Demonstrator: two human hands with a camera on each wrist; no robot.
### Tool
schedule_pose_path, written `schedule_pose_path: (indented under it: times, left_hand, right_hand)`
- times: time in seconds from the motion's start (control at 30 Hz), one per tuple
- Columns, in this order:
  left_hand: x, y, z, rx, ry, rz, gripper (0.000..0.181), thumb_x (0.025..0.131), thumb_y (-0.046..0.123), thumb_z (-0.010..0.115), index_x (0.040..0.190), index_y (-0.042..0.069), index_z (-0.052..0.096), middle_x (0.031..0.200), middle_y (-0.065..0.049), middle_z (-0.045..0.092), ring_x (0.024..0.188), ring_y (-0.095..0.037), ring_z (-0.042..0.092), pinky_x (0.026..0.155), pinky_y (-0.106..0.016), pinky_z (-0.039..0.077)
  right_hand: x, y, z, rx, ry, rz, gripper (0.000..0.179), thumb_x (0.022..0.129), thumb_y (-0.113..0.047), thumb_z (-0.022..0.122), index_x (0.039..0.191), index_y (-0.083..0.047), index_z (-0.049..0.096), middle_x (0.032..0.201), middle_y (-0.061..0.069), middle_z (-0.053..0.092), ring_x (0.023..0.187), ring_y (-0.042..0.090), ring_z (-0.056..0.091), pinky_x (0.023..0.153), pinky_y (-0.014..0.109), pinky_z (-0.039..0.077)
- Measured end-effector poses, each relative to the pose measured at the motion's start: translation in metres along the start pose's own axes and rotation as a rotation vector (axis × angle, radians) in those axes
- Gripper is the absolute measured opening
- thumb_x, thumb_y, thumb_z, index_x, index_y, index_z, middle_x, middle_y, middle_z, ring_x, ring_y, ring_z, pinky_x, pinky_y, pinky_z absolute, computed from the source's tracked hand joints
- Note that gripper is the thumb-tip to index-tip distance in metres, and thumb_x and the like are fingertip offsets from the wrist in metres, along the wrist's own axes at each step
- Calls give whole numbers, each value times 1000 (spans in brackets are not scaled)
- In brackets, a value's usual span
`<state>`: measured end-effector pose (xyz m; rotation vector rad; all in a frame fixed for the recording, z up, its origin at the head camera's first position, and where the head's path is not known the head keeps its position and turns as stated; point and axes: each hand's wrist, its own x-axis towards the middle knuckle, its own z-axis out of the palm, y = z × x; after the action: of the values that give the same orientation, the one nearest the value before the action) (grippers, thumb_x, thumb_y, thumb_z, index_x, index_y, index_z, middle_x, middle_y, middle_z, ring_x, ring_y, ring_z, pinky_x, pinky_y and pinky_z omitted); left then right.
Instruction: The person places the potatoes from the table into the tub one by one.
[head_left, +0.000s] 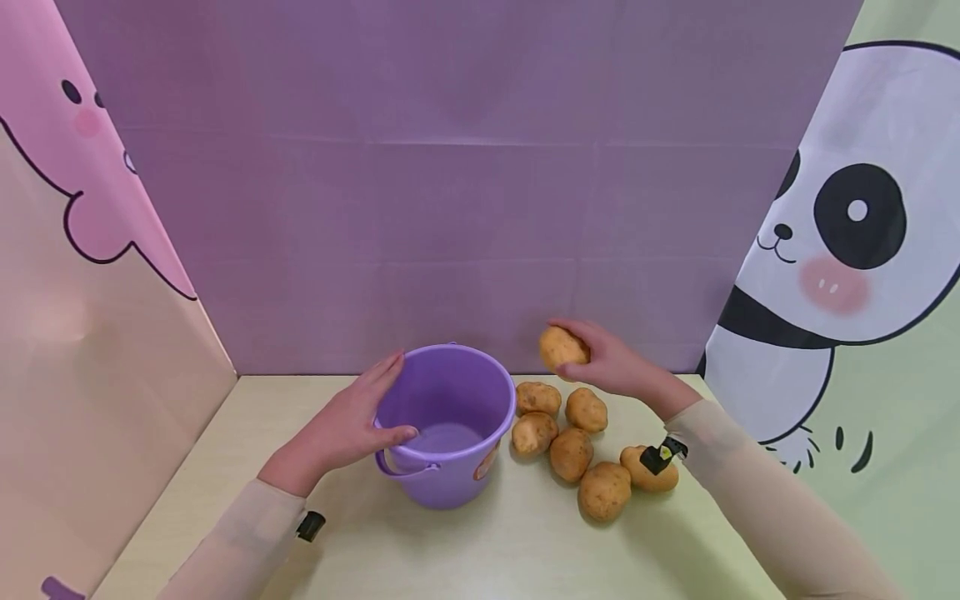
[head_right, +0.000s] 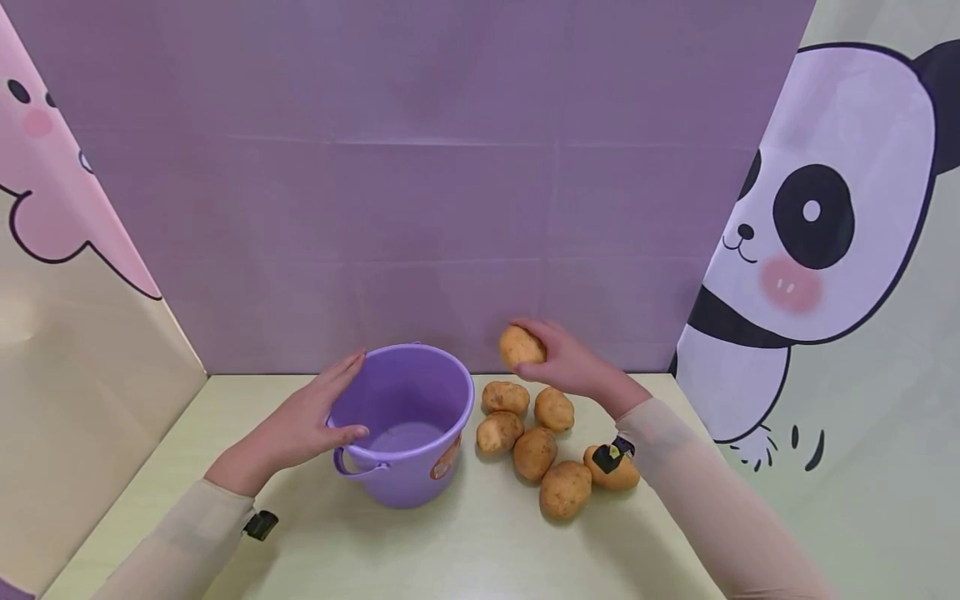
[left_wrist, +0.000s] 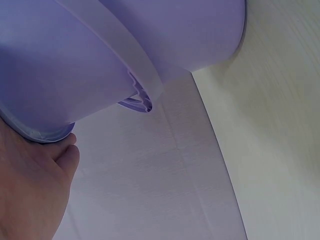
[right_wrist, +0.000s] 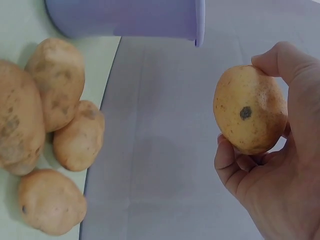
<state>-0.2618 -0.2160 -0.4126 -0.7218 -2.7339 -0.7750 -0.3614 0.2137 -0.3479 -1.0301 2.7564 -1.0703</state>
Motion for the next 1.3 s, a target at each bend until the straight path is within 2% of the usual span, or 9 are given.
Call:
schedule_pose_path:
  times: [0.2, 0.3, 0.43, 0.8, 1.07, 1.3]
  left_hand:
    - [0, -1, 0, 4, 9, 8, 113, 93, 55, 83, 170, -9, 30, 179, -26, 26, 164, -47, 27, 128, -65, 32]
    - [0, -1, 0, 6, 16, 14, 111, 94, 52, 84, 169, -10, 31, 178, -27, 26, 164, -49, 28, 128, -67, 32]
    - [0, -1, 1, 9, 14, 12, 112, 94, 55, 83, 169, -9, 31, 179, -26, 26, 164, -48, 28, 127, -67, 32]
    - [-1, -1, 2, -6, 16, 12, 114, 93, 56, 83, 170, -8, 29, 180, -24, 24, 164, -48, 26, 128, -67, 31]
    - [0, -1, 3, -12, 15, 11, 113, 92, 52, 85, 171, -7, 28, 181, -22, 23, 164, -47, 27, 128, -65, 32]
    - [0, 0, 2, -18, 15, 10, 116, 93, 62, 80, 171, -7, 28, 181, -22, 24, 164, -47, 28, 128, -66, 32]
  right_hand:
    - [9, -12, 5, -2, -21, -43, 76, 98, -24, 80, 167, -14, 50, 149, 17, 58, 120, 31, 59, 99, 48, 54]
    - [14, -17, 9, 3, -30, -68, 76, 97, -24, 81, 166, -12, 50, 152, 17, 57, 123, 31, 58, 103, 49, 53]
    - [21, -24, 14, 4, -40, -96, 76, 96, -23, 81, 165, -12, 52, 151, 17, 58, 124, 31, 58, 105, 51, 52]
    - [36, -47, 29, -39, -81, -136, 76, 95, -28, 79, 165, -19, 52, 140, 12, 60, 121, 28, 58, 100, 49, 54]
    - [46, -61, 42, -23, -121, -164, 76, 95, -24, 81, 165, -16, 53, 142, 16, 58, 117, 29, 62, 94, 45, 58]
    - [56, -68, 51, -28, -147, -195, 78, 95, -25, 82, 166, -18, 51, 146, 14, 57, 118, 28, 63, 95, 43, 58]
